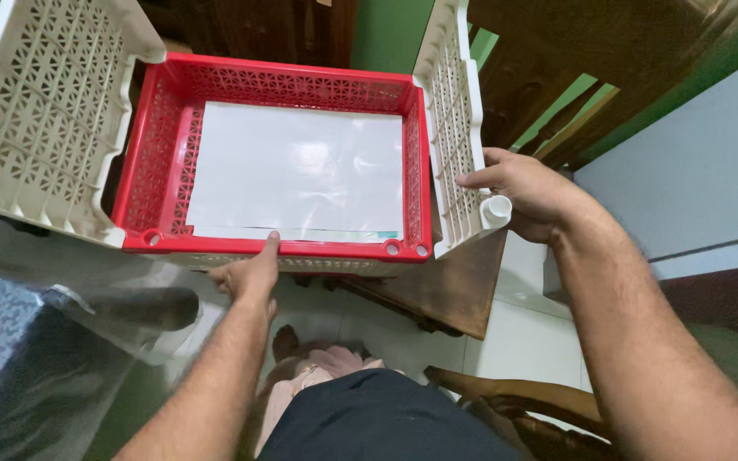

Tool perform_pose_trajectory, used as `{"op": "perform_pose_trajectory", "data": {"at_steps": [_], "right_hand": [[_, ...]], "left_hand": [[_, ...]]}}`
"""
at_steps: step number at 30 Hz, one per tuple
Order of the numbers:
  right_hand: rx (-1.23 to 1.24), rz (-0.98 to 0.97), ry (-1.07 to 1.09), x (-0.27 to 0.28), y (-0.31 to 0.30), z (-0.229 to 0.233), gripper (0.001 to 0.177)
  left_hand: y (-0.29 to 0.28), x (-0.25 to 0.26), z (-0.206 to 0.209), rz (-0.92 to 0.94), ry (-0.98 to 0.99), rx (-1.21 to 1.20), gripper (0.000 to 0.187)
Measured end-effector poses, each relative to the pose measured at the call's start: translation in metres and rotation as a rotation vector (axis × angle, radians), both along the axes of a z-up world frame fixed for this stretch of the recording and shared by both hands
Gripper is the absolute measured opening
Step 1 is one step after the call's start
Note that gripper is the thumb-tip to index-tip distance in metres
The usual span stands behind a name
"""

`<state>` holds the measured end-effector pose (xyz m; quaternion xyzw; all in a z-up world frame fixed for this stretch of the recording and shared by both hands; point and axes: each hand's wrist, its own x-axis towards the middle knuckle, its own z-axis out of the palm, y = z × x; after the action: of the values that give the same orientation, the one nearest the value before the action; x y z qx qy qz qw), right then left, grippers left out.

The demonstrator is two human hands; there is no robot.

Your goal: The person assembles a red and white plastic basket by inserting white side panels into a red frame. They repeatedly adjust and reposition the panels to fit them into the frame, then place the assembled basket on a wooden chair.

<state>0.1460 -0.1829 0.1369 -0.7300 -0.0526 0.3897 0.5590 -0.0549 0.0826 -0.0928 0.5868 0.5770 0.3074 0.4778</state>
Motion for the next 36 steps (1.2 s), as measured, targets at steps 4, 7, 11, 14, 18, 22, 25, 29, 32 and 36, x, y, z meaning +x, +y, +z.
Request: {"op": "perform_pose_trajectory", "data": {"at_steps": [4, 7, 11, 14, 18, 22, 25, 29, 32, 36], "right_hand": [[-0.047, 0.074, -0.082, 0.001, -0.002, 0.0, 0.053], [-0.014, 0.161, -0.062, 0.02, -0.015, 0.002, 0.056], [-0.038, 0.294, -0.045, 0.048, -0.033, 0.01, 0.053], [-0.042, 0.327, -0.072, 0.044, -0.035, 0.007, 0.05], [-0.123, 0.287, -0.155, 0.03, -0.016, -0.001, 0.045], [-0.172, 0.228, -0.185, 0.022, -0.005, -0.005, 0.045], [-0.125, 0.14, -0.161, 0.02, -0.007, -0.008, 0.047], [-0.065, 0.069, -0.158, 0.031, -0.007, -0.002, 0.046], [-0.04, 0.046, -0.147, 0.04, -0.007, 0.009, 0.049], [-0.135, 0.079, -0.175, 0.04, 0.001, 0.006, 0.052]], "left_hand": [[0.022, 0.021, -0.01, -0.065, -0.222, -0.555, 0.059], [0.023, 0.027, -0.012, -0.027, -0.167, -0.543, 0.051], [0.002, 0.023, -0.019, 0.03, -0.365, -0.304, 0.068], [-0.009, 0.018, -0.015, -0.029, -0.264, -0.168, 0.073], [-0.008, 0.015, -0.01, -0.074, -0.063, -0.216, 0.09], [-0.006, 0.022, 0.005, -0.105, -0.136, -0.662, 0.086], [-0.012, 0.021, 0.015, -0.411, -0.092, -0.684, 0.071], [-0.024, 0.037, 0.028, -0.792, 0.117, -0.795, 0.077], [-0.034, 0.054, 0.04, -1.032, 0.257, -0.834, 0.084], [-0.041, 0.055, 0.045, -1.154, 0.453, -0.757, 0.089]]}}
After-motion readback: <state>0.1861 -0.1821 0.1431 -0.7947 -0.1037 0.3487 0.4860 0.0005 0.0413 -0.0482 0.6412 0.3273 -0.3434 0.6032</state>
